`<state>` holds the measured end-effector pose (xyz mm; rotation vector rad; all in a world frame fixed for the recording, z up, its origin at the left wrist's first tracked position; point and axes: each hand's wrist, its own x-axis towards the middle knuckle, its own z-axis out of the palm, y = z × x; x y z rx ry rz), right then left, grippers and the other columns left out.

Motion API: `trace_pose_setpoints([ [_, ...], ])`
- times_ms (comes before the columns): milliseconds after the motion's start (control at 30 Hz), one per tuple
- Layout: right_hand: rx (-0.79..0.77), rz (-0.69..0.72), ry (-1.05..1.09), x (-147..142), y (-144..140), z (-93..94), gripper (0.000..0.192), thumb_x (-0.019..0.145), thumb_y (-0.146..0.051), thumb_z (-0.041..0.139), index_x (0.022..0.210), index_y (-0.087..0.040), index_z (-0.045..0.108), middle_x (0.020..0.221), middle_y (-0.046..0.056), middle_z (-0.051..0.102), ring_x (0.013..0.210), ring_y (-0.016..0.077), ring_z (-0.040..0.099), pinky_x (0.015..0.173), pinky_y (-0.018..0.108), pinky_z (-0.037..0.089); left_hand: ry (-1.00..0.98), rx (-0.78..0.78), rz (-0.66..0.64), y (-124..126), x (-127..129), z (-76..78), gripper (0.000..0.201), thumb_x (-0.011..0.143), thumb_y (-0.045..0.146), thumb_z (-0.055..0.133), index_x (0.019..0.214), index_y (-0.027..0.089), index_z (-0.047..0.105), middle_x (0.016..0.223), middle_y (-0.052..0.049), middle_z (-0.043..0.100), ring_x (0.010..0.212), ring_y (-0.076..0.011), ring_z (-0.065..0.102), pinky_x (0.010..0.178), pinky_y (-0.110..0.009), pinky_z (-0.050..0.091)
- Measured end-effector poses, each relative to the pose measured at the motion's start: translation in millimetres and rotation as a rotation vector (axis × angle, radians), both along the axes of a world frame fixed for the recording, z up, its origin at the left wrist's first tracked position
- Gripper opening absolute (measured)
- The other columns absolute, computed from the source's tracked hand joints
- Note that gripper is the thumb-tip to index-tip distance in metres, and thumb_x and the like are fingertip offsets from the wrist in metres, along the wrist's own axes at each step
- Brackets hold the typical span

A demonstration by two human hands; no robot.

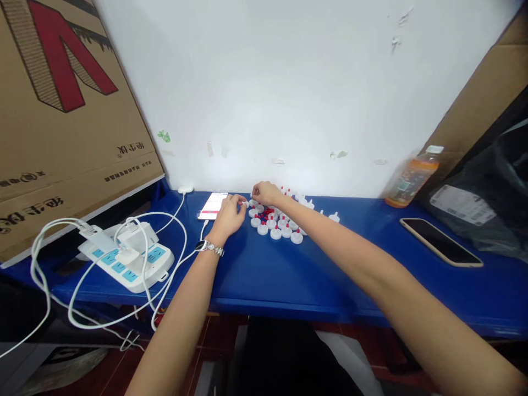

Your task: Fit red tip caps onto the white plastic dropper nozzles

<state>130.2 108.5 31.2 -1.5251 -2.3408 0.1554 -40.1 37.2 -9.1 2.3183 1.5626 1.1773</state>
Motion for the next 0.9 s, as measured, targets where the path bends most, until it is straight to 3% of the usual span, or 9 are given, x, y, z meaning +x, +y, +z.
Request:
trace_pose_setpoints([
  [200,0.072,0.106,0.384,20,-32,1.1,0.02,0.085,-0.031,0.062,0.087,-0.014,0.072,0.083,0.006,0.073,0.074,0.0148,0.064,0.07,0.024,0.045,0.038,0.105,-0.033,-13,8,6.5,0.04,0.092,0.037,0.055,0.128,0.021,0.052,0.126,-0.011,0.055,0.118,-0.0281,0.049,0.103,-0.045,0.041],
  [333,0.003,0.202,0.515,31,-53,-2.9,0.026,0.086,-0.035,0.058,0.083,-0.014,0.072,0.073,0.003,0.071,0.065,0.0135,0.06,0.063,0.024,0.043,0.11,0.002,-0.132,-15,12,6.9,0.035,0.095,0.043,0.049,0.123,0.023,0.057,0.114,-0.009,0.063,0.101,-0.0263,0.055,0.091,-0.042,0.045],
  [433,0.06,0.134,0.394,35,-59,-5.2,0.026,0.087,-0.031,0.054,0.079,-0.016,0.073,0.075,0.004,0.072,0.069,0.0157,0.061,0.07,0.028,0.043,0.133,-0.048,-0.168,-14,13,5.1,0.033,0.098,0.043,0.044,0.117,0.021,0.059,0.107,-0.009,0.063,0.099,-0.0254,0.056,0.089,-0.04,0.045],
  [567,0.055,0.054,-0.028,32,-55,-5.5,0.012,0.076,-0.026,0.064,0.073,-0.019,0.073,0.08,0.006,0.074,0.087,0.0245,0.064,0.094,0.041,0.036,0.149,-0.044,-0.157,-12,12,3.2,0.032,0.1,0.04,0.041,0.118,0.019,0.058,0.107,-0.01,0.06,0.101,-0.0252,0.054,0.093,-0.042,0.043],
  [667,0.025,0.063,-0.276,24,-50,-4.9,0.013,0.072,-0.029,0.071,0.077,-0.018,0.075,0.084,0.013,0.074,0.1,0.0326,0.062,0.098,0.048,0.031,0.142,-0.044,-0.155,-12,12,3.0,0.031,0.1,0.04,0.039,0.116,0.02,0.057,0.106,-0.009,0.058,0.101,-0.0251,0.052,0.093,-0.043,0.043],
  [767,0.013,0.049,-0.372,18,-47,-4.7,0.014,0.072,-0.024,0.069,0.081,-0.016,0.076,0.089,0.016,0.074,0.104,0.0344,0.06,0.098,0.048,0.03,0.143,-0.048,-0.169,-13,13,3.5,0.031,0.1,0.04,0.039,0.115,0.019,0.057,0.106,-0.009,0.058,0.101,-0.0247,0.051,0.094,-0.043,0.043],
  [900,0.016,0.043,-0.349,21,-49,-3.8,0.015,0.076,-0.021,0.064,0.084,-0.016,0.076,0.094,0.015,0.074,0.105,0.0317,0.06,0.099,0.047,0.029,0.141,-0.044,-0.17,-15,13,4.2,0.032,0.101,0.04,0.039,0.116,0.019,0.057,0.106,-0.009,0.057,0.1,-0.0247,0.051,0.094,-0.042,0.043],
])
